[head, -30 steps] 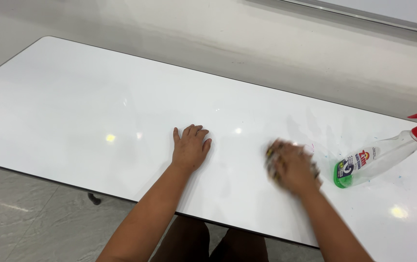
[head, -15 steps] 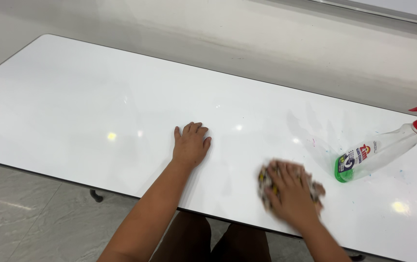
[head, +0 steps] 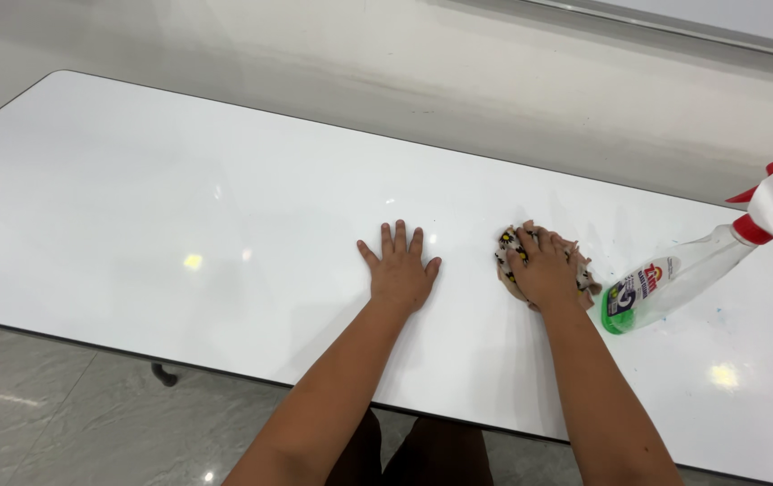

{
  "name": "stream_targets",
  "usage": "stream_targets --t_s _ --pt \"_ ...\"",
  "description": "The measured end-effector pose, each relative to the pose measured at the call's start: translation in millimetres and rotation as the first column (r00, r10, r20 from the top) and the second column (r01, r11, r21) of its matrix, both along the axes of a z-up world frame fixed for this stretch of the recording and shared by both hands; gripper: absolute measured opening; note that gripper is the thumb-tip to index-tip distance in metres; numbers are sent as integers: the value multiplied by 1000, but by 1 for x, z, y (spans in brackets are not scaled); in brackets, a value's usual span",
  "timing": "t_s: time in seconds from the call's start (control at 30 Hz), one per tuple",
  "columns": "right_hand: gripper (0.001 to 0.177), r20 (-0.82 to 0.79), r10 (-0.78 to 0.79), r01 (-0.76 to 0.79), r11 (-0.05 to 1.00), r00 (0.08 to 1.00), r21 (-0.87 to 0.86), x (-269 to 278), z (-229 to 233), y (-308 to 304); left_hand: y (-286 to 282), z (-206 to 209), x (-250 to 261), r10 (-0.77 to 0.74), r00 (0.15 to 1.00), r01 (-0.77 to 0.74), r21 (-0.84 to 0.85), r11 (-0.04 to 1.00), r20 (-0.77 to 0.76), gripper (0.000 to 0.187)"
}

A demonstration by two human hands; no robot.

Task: The person wipes a white table with a patterned cloth and a spray bottle of cleaner, spraying liquid onto the surface and moving the cloth in circular motions to scrub several spots.

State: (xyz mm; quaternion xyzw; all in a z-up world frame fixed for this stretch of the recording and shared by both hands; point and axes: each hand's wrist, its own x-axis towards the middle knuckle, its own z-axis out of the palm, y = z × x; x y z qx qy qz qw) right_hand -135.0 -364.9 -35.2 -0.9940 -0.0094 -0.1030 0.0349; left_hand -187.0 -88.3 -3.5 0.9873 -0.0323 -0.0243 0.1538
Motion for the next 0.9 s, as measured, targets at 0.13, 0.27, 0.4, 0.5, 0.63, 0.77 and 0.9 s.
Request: stream_targets --t_s 0.13,0.27,0.4,0.5,0.63,0.77,0.9 --pt "62 23 33 -32 998 999 -59 -33 -6 9 1 -3 -2 -9 999 10 39 999 -31 72" --pt "64 1 190 -189 977 982 -102 -132 -10 22 1 0 -2 -20 999 21 36 999 -43 72" --pt "65 -6 236 -235 970 972 62 -170 -1 26 0 -1 -1 -14 998 16 38 999 -54 73" --pt "64 -47 136 -134 990 990 37 -131 -4 18 -1 -2 -2 -24 999 25 32 999 -35 73" --pt "60 8 -31 30 999 999 18 -44 -3 -3 1 0 -3 -26 999 28 45 999 -46 71" --pt "62 15 -148 148 989 989 23 -18 -7 -5 1 2 -5 -24 999 26 50 998 -39 71" --pt "66 118 -71 73 997 990 -7 -69 -11 13 2 3 -5 -28 999 29 38 999 -33 70"
